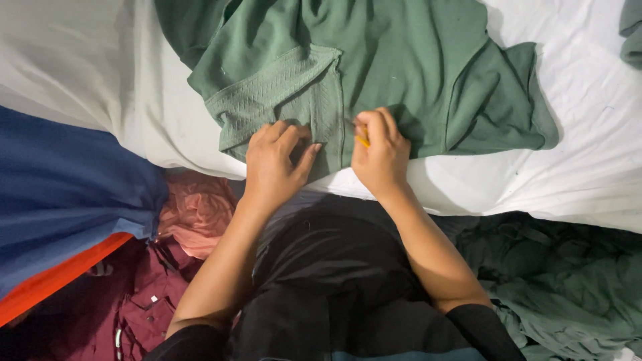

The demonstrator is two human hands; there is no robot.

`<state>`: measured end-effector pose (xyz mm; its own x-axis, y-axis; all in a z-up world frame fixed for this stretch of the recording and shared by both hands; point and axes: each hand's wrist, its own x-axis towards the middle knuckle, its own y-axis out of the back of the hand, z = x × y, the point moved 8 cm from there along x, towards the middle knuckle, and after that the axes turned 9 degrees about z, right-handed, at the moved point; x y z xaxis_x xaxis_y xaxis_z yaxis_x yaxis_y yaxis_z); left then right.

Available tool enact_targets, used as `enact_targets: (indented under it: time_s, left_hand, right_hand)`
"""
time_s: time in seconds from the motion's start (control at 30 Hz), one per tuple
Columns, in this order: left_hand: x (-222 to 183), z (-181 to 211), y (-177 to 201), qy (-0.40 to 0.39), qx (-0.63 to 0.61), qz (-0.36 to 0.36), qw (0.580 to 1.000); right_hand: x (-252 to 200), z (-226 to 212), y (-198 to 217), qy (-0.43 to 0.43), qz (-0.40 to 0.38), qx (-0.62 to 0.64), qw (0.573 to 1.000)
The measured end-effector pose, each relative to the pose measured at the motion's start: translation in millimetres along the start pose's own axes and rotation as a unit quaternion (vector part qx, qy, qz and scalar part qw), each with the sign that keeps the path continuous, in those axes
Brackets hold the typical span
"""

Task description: Trimming excess threads and fabric from a green garment using thread snips

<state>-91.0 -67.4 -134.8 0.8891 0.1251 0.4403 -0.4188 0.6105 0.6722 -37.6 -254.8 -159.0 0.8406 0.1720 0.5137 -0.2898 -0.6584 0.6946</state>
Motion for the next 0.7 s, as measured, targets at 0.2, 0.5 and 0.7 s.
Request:
enact_targets:
  time_s: [0.2,0.5,0.7]
  left_hand:
    - [0,-6,3,0.035,-0.036,-0.035,0.998]
    - [-1,-6,4,0.018,-0.043,-0.033,0.998]
    - [1,-5,5,0.018,-0.046,-0.035,0.998]
  right_hand:
    - [0,4,11,0.008,0.062,0.092,0.994]
    - [0,-37,2,0.090,0.042,-0.083,0.992]
    - [-4,-11,5,0.015,0.066,0.010,0.998]
